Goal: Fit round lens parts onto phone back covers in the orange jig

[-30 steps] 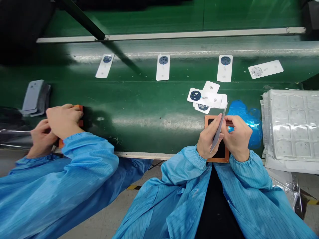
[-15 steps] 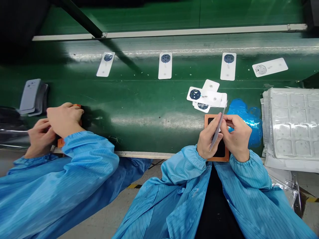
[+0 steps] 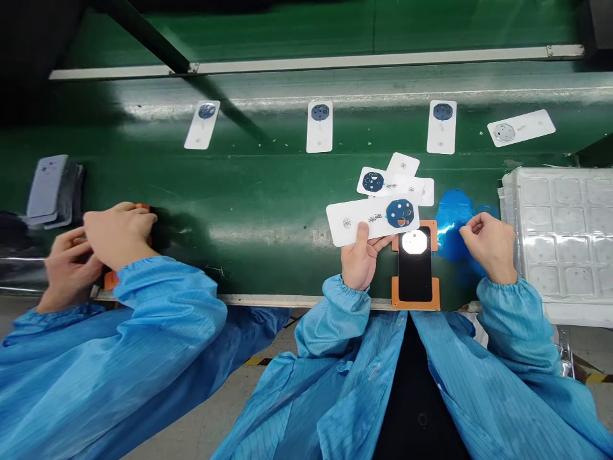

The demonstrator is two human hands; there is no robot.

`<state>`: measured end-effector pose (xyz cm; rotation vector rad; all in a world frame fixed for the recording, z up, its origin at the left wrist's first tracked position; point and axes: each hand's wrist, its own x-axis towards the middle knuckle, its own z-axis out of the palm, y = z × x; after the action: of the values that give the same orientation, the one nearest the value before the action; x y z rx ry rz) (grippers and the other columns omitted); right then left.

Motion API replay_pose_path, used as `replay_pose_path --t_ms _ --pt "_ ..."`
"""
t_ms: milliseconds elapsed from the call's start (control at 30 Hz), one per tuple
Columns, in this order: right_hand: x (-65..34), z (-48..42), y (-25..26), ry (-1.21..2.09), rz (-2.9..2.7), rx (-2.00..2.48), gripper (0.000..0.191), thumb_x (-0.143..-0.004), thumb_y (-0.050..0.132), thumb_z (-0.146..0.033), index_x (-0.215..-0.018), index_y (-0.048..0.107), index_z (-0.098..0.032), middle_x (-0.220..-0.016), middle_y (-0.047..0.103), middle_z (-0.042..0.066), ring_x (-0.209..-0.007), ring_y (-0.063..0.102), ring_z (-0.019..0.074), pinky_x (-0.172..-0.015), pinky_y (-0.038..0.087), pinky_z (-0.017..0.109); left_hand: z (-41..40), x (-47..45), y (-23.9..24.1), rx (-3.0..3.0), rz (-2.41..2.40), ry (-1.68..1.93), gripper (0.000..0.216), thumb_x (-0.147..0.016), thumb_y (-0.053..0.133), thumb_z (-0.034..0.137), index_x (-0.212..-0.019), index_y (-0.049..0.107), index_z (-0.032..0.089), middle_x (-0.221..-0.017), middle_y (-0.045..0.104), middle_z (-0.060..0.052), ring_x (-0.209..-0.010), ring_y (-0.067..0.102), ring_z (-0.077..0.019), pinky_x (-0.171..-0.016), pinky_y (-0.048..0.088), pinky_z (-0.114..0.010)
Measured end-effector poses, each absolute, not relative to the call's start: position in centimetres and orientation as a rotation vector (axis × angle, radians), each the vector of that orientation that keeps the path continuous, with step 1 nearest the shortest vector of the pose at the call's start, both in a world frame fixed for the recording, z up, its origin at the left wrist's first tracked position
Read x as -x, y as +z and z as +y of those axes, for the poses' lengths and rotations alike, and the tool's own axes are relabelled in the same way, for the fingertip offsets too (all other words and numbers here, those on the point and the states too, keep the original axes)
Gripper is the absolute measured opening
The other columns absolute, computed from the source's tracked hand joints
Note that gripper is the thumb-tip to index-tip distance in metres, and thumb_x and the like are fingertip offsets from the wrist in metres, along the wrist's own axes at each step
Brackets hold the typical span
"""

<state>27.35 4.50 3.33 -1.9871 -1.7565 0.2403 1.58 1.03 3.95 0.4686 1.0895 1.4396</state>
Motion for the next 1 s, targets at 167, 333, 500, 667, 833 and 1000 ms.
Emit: replay_pose_path --t_ms 167,333,500,667,833,1000 --pt "-20.8 1.1 6.6 0.271 -1.809 1.567 0.015 -0.093 0.059 -0.033 -0.094 0.066 -0.020 -0.088 0.072 0.006 -0.071 0.067 0.0172 -0.064 0.052 0.029 -0.3 -3.5 3.0 -0.765 1.171 1.473 0.059 -0.094 0.062 0.061 -0.136 0.063 0.021 -0.134 0.070 -0.010 -0.122 0.069 -0.0295 -0.102 0.061 -0.045" --pt "-16.7 0.6 7.1 0.114 -1.899 1.507 0.020 -0.097 0.055 -0.031 -0.103 0.069 -0.018 -0.093 0.077 0.009 -0.078 0.071 0.0206 -0.067 0.051 0.032 -1.9 -4.6 1.9 -1.261 1.326 1.380 0.047 -0.100 0.053 0.054 -0.127 0.072 0.020 -0.128 0.074 -0.009 -0.127 0.066 -0.0295 -0.114 0.052 -0.045" --pt "-16.5 1.4 6.3 0.094 -1.810 1.580 0.021 -0.095 0.051 -0.022 -0.088 0.071 -0.019 -0.078 0.076 0.006 -0.070 0.070 0.0189 -0.059 0.045 0.030 -2.1 -4.4 2.5 -1.422 1.197 1.364 0.045 -0.104 0.049 0.045 -0.143 0.061 0.027 -0.140 0.067 -0.007 -0.127 0.066 -0.0290 -0.110 0.055 -0.045" --pt "-16.9 1.8 6.2 0.248 -1.730 1.559 0.018 -0.090 0.053 -0.021 -0.081 0.068 -0.021 -0.077 0.074 0.004 -0.062 0.066 0.0158 -0.058 0.049 0.028 -2.1 -4.7 1.9 -1.319 1.257 1.386 0.044 -0.103 0.050 0.048 -0.134 0.068 0.022 -0.135 0.070 -0.008 -0.133 0.061 -0.0302 -0.117 0.049 -0.046" --pt "-17.1 1.6 6.5 0.331 -1.705 1.505 0.016 -0.093 0.054 -0.022 -0.087 0.069 -0.020 -0.084 0.075 0.005 -0.067 0.069 0.0157 -0.061 0.052 0.028 -2.1 -4.7 1.5 -1.342 1.242 1.423 0.041 -0.104 0.050 0.044 -0.136 0.066 0.023 -0.135 0.070 -0.007 -0.131 0.063 -0.0283 -0.118 0.047 -0.043" --pt "-16.4 1.4 6.3 0.236 -1.767 1.541 0.018 -0.094 0.053 -0.023 -0.082 0.067 -0.020 -0.078 0.074 0.004 -0.067 0.067 0.0164 -0.059 0.046 0.029 -2.1 -4.8 2.2 -1.463 1.157 1.372 0.050 -0.105 0.047 0.043 -0.151 0.052 0.027 -0.151 0.058 -0.006 -0.134 0.061 -0.0300 -0.113 0.053 -0.042"
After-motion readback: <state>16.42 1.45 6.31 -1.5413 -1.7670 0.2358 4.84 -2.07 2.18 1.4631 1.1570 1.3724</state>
